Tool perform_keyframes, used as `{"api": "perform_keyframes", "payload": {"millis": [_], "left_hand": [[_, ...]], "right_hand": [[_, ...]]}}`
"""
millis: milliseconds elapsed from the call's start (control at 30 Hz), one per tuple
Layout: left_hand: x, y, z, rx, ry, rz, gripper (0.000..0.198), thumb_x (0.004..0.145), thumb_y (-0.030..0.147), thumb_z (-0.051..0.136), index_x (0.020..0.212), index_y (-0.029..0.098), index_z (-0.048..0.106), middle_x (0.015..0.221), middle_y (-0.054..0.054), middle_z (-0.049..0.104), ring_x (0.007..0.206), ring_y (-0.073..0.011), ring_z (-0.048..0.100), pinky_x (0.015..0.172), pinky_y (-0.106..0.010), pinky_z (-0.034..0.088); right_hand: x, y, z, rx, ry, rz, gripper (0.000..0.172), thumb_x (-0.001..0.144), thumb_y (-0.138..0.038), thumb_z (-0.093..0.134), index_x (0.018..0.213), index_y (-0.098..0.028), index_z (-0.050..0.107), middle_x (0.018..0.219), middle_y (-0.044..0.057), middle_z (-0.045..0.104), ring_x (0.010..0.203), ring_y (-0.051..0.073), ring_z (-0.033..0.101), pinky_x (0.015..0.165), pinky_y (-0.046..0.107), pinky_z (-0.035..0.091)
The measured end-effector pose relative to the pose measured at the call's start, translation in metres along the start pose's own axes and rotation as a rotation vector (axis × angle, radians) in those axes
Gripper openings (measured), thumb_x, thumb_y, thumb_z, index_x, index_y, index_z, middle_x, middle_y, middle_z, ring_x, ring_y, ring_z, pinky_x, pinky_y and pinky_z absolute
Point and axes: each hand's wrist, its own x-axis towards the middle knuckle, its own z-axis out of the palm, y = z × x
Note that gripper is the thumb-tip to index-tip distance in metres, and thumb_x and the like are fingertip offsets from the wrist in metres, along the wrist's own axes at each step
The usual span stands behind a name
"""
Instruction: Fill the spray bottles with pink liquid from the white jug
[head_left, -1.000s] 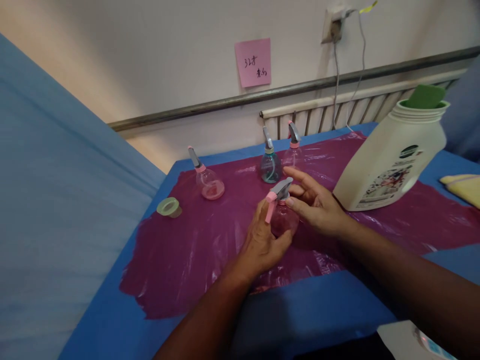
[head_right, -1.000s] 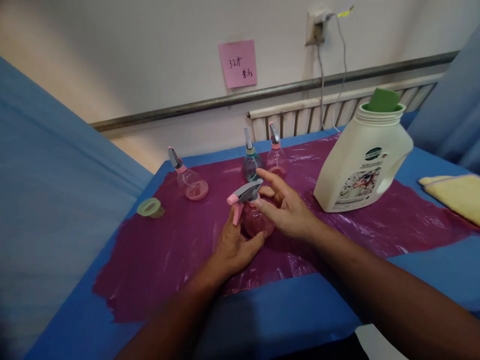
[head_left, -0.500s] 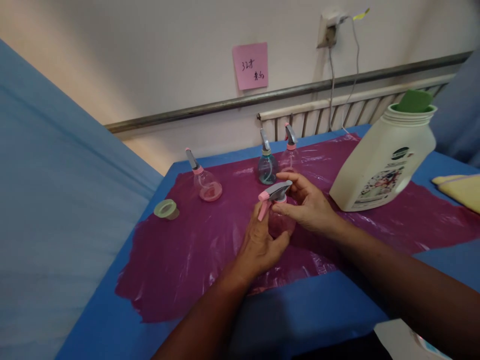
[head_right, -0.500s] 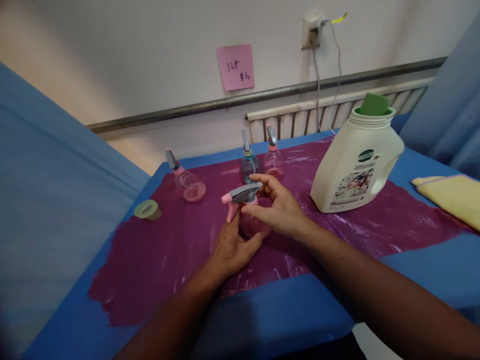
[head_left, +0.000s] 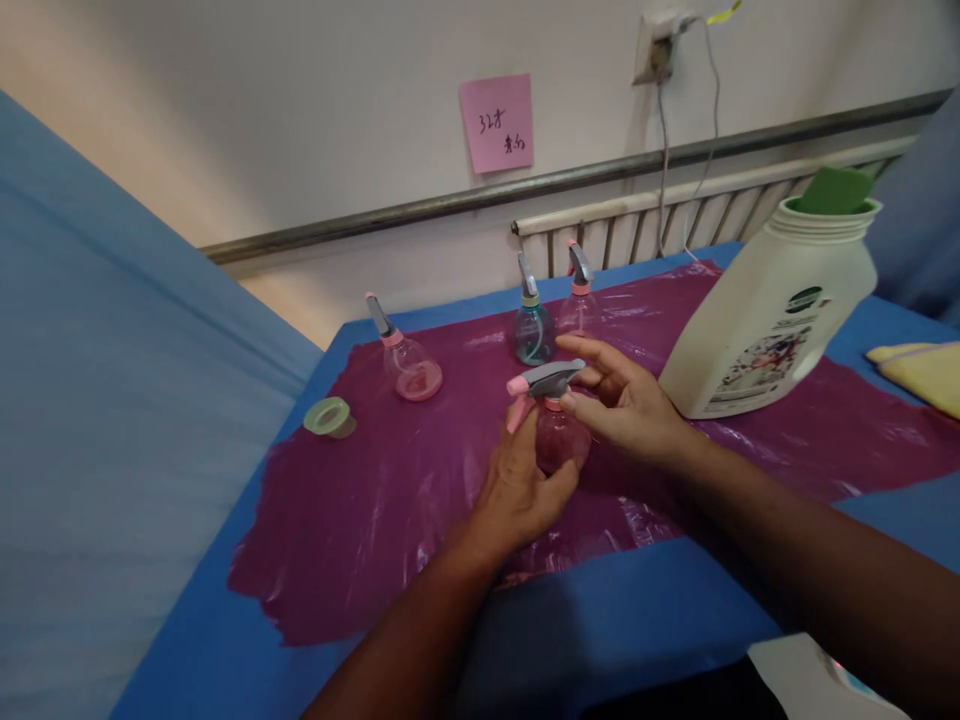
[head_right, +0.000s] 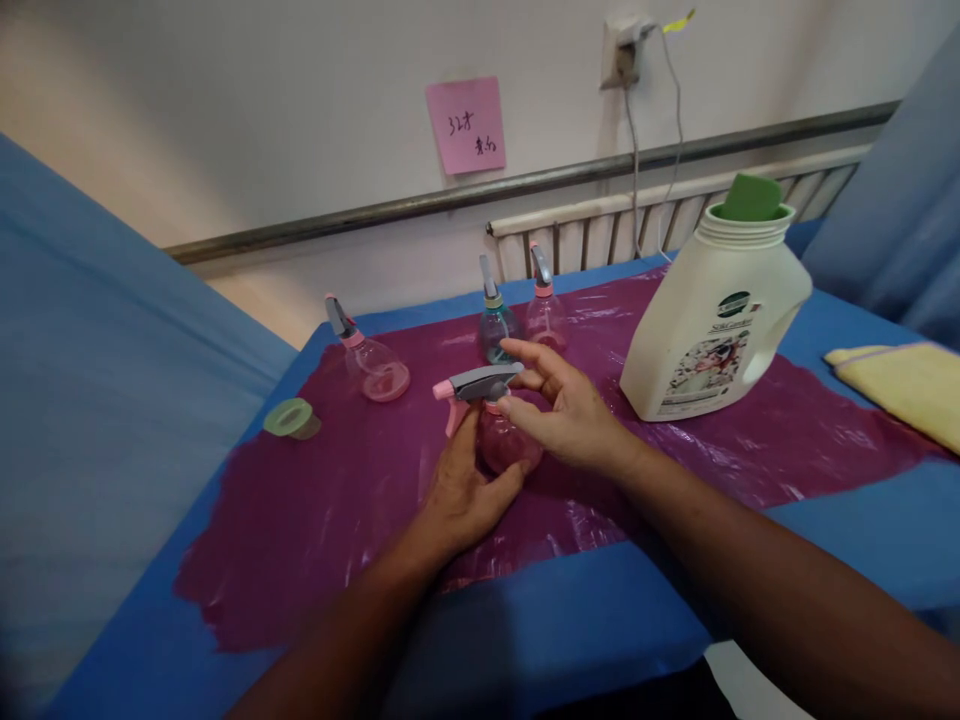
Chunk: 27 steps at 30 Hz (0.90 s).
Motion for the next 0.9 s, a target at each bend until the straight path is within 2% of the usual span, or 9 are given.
{"api": "perform_keyframes", "payload": {"millis": [100, 200, 367, 500, 600, 667, 800, 900], "left_hand": [[-0.005, -0.005, 0.003, 0.022, 0.011, -0.01, 0.109, 0.098, 0.023, 0.083, 0.183, 0.041, 0.019, 0.181, -0.013, 0.047, 0.164, -0.0424, 0.054, 0.132, -0.072, 0.052], [-0.006, -0.005, 0.004, 0.03, 0.015, -0.014, 0.109, 0.098, 0.024, 0.084, 0.183, 0.042, 0.018, 0.179, -0.013, 0.05, 0.161, -0.0416, 0.057, 0.129, -0.07, 0.055], [0.001, 0.003, 0.0, -0.004, 0.013, -0.016, 0.106, 0.098, 0.022, 0.083, 0.182, 0.042, 0.021, 0.177, -0.013, 0.053, 0.161, -0.0399, 0.058, 0.131, -0.07, 0.053], [0.003, 0.004, -0.002, -0.011, 0.001, 0.003, 0.106, 0.098, 0.025, 0.084, 0.183, 0.041, 0.022, 0.181, -0.014, 0.05, 0.164, -0.0415, 0.055, 0.133, -0.072, 0.049], [0.001, 0.002, -0.002, -0.004, 0.001, 0.007, 0.106, 0.099, 0.027, 0.083, 0.184, 0.042, 0.02, 0.183, -0.014, 0.048, 0.165, -0.0416, 0.054, 0.134, -0.072, 0.049], [0.0, 0.001, -0.001, 0.005, 0.003, 0.01, 0.106, 0.099, 0.025, 0.082, 0.183, 0.043, 0.02, 0.183, -0.013, 0.047, 0.166, -0.0411, 0.053, 0.134, -0.071, 0.049], [-0.002, 0.001, 0.001, 0.016, 0.006, 0.011, 0.109, 0.098, 0.022, 0.081, 0.184, 0.041, 0.017, 0.186, -0.014, 0.044, 0.168, -0.0417, 0.051, 0.133, -0.07, 0.05], [-0.003, 0.002, 0.001, 0.026, 0.009, -0.019, 0.106, 0.099, 0.024, 0.082, 0.184, 0.04, 0.02, 0.182, -0.014, 0.049, 0.165, -0.0421, 0.054, 0.132, -0.07, 0.052]], "right_hand": [[0.003, -0.001, 0.001, -0.082, 0.028, -0.046, 0.065, 0.09, -0.039, 0.095, 0.149, -0.031, 0.066, 0.115, 0.003, 0.08, 0.112, 0.024, 0.078, 0.104, 0.045, 0.064], [0.005, 0.0, 0.004, -0.134, 0.052, -0.074, 0.063, 0.089, -0.035, 0.095, 0.145, -0.031, 0.067, 0.108, 0.001, 0.077, 0.105, 0.022, 0.077, 0.102, 0.043, 0.063], [0.005, 0.003, 0.007, -0.135, 0.084, -0.066, 0.069, 0.083, -0.036, 0.1, 0.144, -0.032, 0.067, 0.121, 0.004, 0.079, 0.115, 0.024, 0.078, 0.111, 0.047, 0.061], [-0.001, -0.001, 0.006, -0.064, 0.034, -0.084, 0.069, 0.093, -0.037, 0.093, 0.155, -0.034, 0.063, 0.137, 0.006, 0.08, 0.129, 0.025, 0.076, 0.118, 0.048, 0.059], [-0.005, -0.005, 0.002, -0.047, -0.001, -0.016, 0.067, 0.101, -0.037, 0.083, 0.164, -0.032, 0.059, 0.124, 0.005, 0.083, 0.111, 0.023, 0.08, 0.102, 0.045, 0.065], [-0.005, -0.006, 0.0, -0.06, -0.011, 0.027, 0.067, 0.102, -0.038, 0.082, 0.164, -0.031, 0.06, 0.116, 0.005, 0.084, 0.103, 0.022, 0.08, 0.094, 0.043, 0.066], [-0.001, -0.002, -0.001, -0.074, 0.014, -0.037, 0.064, 0.096, -0.039, 0.09, 0.154, -0.032, 0.066, 0.135, 0.007, 0.081, 0.123, 0.026, 0.078, 0.105, 0.044, 0.065], [0.003, 0.003, 0.0, -0.121, 0.055, -0.079, 0.063, 0.09, -0.041, 0.096, 0.146, -0.033, 0.069, 0.136, 0.007, 0.08, 0.129, 0.027, 0.076, 0.114, 0.046, 0.062]]}}
